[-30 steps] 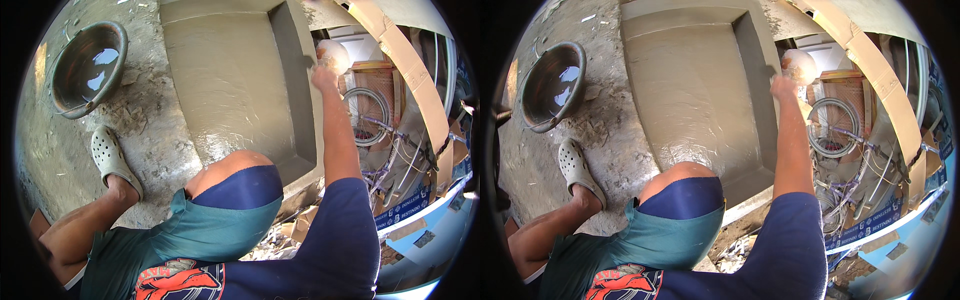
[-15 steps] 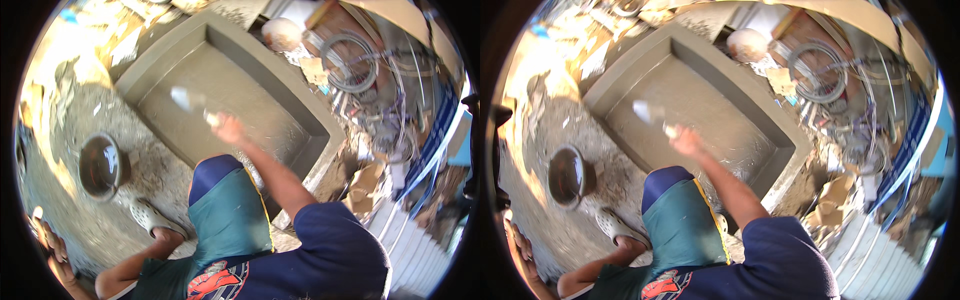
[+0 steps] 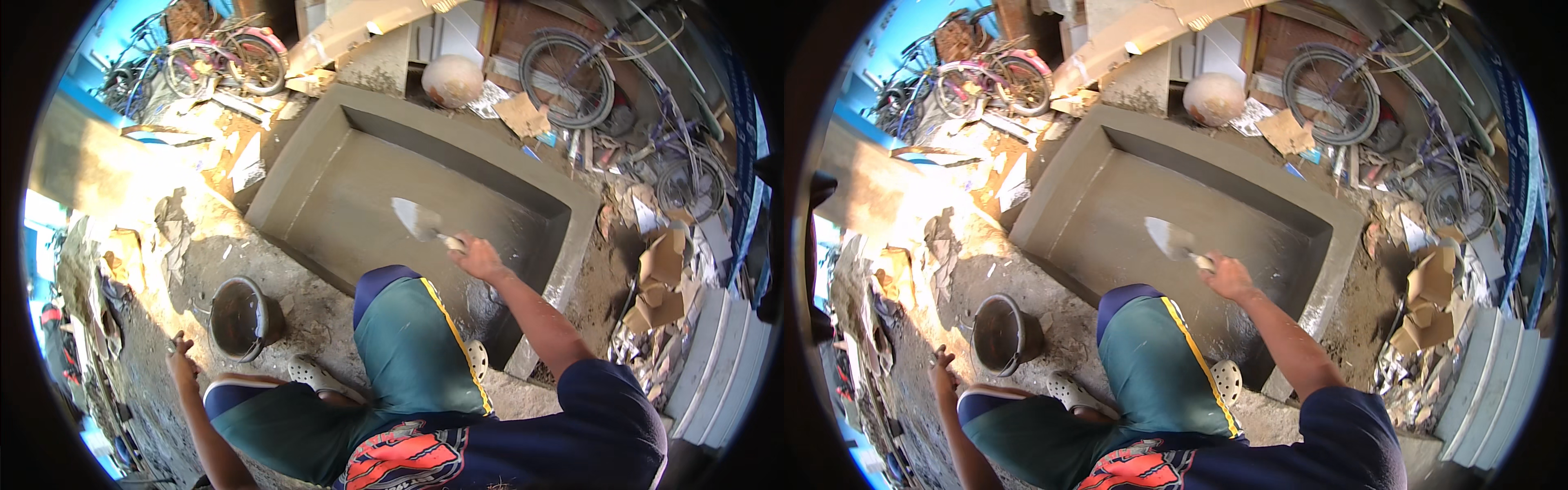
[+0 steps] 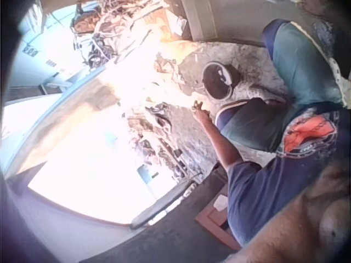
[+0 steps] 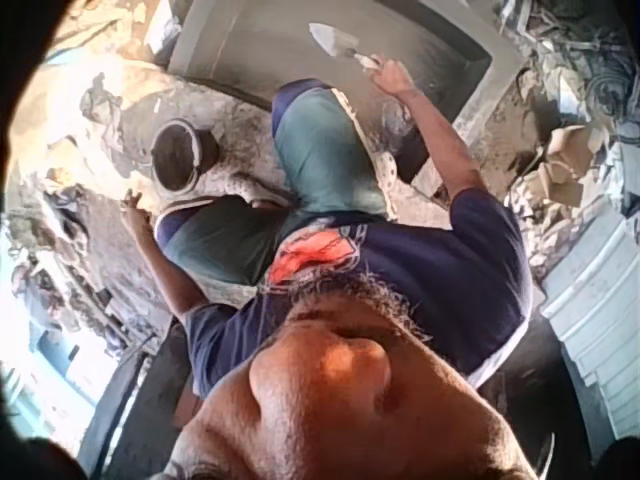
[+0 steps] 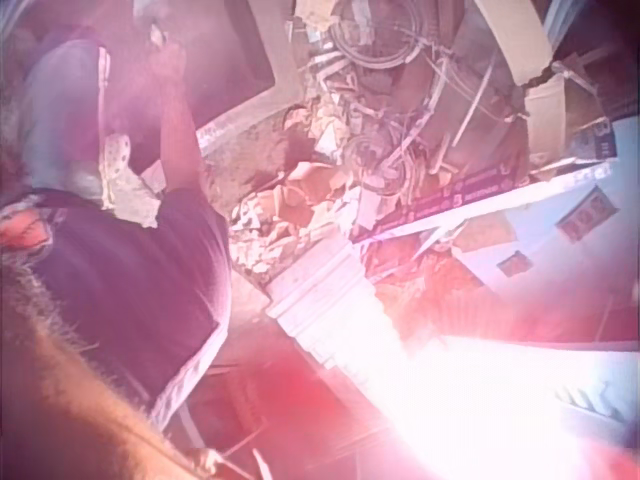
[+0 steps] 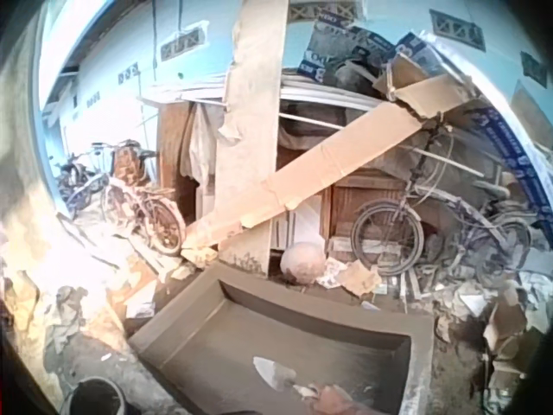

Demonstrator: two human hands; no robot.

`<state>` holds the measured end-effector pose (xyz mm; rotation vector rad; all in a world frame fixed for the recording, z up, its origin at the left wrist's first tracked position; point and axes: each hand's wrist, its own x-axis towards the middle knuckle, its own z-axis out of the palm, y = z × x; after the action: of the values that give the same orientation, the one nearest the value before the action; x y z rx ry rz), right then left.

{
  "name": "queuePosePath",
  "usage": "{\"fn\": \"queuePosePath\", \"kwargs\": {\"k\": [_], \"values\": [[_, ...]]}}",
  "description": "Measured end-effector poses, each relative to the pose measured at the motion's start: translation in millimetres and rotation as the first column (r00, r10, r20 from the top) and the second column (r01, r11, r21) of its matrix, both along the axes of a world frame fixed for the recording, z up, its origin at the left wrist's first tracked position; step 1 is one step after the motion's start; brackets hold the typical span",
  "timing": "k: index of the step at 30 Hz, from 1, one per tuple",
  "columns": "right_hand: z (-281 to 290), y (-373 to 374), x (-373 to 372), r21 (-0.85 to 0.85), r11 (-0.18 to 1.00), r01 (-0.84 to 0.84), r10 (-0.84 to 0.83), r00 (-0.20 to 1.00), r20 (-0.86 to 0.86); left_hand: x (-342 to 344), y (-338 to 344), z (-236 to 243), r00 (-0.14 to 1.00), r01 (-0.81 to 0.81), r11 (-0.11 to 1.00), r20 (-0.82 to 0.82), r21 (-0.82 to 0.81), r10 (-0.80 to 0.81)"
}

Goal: The person uses a trowel to smooth wet concrete on a rectangular basin, repeatedly scraping and leveling the surface. The person occasionally dips the trowel into a bucket of water to clean it and continues smoothing different sections of the basin.

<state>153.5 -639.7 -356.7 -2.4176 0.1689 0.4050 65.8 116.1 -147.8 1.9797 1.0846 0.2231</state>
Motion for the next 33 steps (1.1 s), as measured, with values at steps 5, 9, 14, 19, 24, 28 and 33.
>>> {"fn": "queuePosePath", "kwargs": {"k": [5,9,14,19,24,28,33], "values": [[29.2,-4.2,-2.6,-0.021,0.998,0.052,-0.050,0.996,0.072,-25.1,58.3,-103.8,0.984,-0.171,0.970,-0.013,0.172,0.175],[47.4,34.2,8.5,0.051,0.997,0.054,-0.057,0.996,0.075,-42.5,67.6,-157.6,0.970,-0.244,0.961,0.038,0.128,0.241],[74.9,83.8,16.4,0.124,0.992,-0.011,0.000,0.996,0.085,-45.6,69.3,-169.1,0.952,-0.301,0.921,-0.020,-0.248,0.306],[82.5,95.5,18.6,0.016,0.999,-0.031,0.030,0.999,0.035,-37.5,73.8,-166.6,0.965,-0.111,0.993,0.236,-0.045,0.119],[102.8,89.5,21.9,-0.166,0.986,-0.017,0.024,0.999,0.040,-61.8,34.0,-96.7,0.988,-0.148,0.906,-0.019,-0.397,0.153],[161.5,109.6,18.9,-0.101,0.993,0.056,-0.057,0.998,-0.008,-27.1,6.7,-37.2,0.975,-0.135,0.589,-0.002,-0.797,0.222],[267.2,171.0,3.2,0.118,0.932,0.342,-0.314,0.927,-0.203,46.5,-16.4,10.3,0.977,-0.198,0.654,-0.204,-0.730,0.068]]}}
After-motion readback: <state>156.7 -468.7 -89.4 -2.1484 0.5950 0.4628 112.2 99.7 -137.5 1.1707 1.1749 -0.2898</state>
